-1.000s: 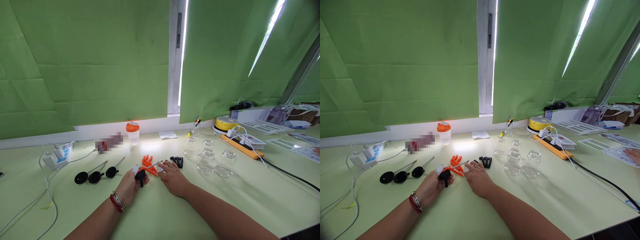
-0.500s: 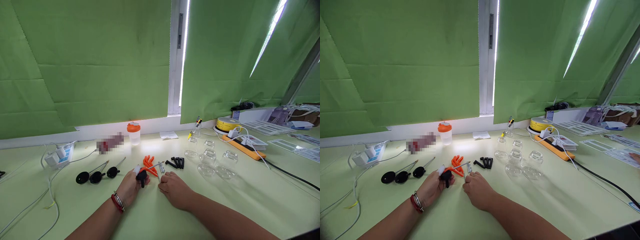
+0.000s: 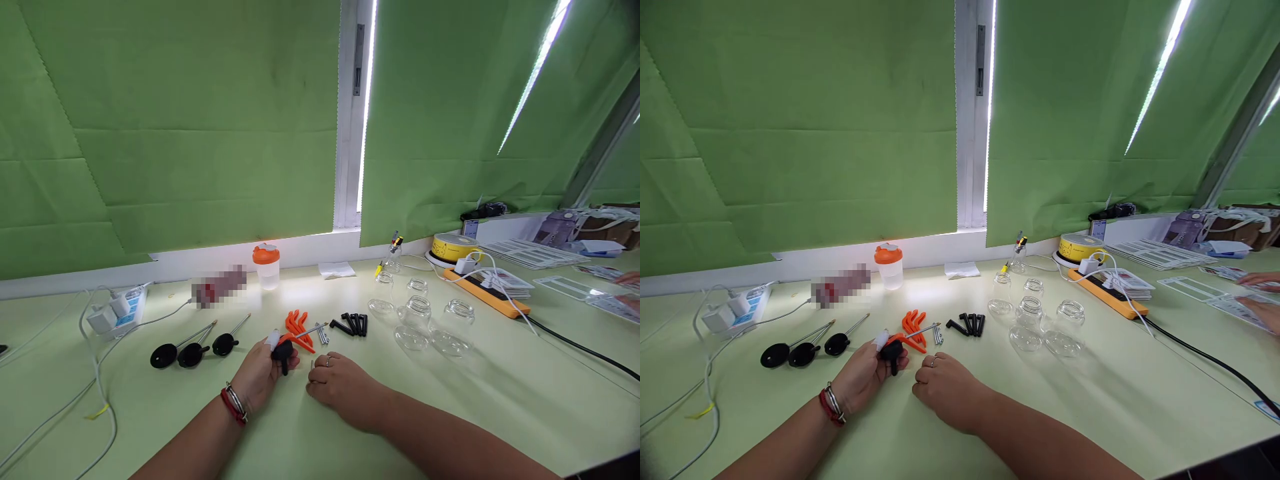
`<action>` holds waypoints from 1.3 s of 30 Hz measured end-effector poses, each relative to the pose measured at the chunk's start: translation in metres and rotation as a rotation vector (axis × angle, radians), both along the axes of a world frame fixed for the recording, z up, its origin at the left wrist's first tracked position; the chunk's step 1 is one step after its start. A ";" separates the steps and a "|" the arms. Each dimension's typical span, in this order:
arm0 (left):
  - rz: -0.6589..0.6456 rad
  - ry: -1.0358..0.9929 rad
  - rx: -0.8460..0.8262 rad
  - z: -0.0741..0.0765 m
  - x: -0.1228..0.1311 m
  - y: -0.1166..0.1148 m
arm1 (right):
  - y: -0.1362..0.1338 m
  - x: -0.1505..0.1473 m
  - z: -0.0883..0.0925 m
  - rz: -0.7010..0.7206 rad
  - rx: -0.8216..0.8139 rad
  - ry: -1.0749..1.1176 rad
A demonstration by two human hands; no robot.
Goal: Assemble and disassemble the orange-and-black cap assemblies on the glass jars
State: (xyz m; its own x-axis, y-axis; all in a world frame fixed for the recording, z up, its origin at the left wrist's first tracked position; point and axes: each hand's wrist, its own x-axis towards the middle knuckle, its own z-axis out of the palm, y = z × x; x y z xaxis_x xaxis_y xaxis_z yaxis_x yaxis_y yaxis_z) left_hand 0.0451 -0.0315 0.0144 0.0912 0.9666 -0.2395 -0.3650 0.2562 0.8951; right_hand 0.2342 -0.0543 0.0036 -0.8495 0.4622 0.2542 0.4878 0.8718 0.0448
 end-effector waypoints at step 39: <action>-0.477 -0.231 0.089 0.002 0.036 -0.035 | -0.006 -0.014 0.019 -0.204 -0.332 1.047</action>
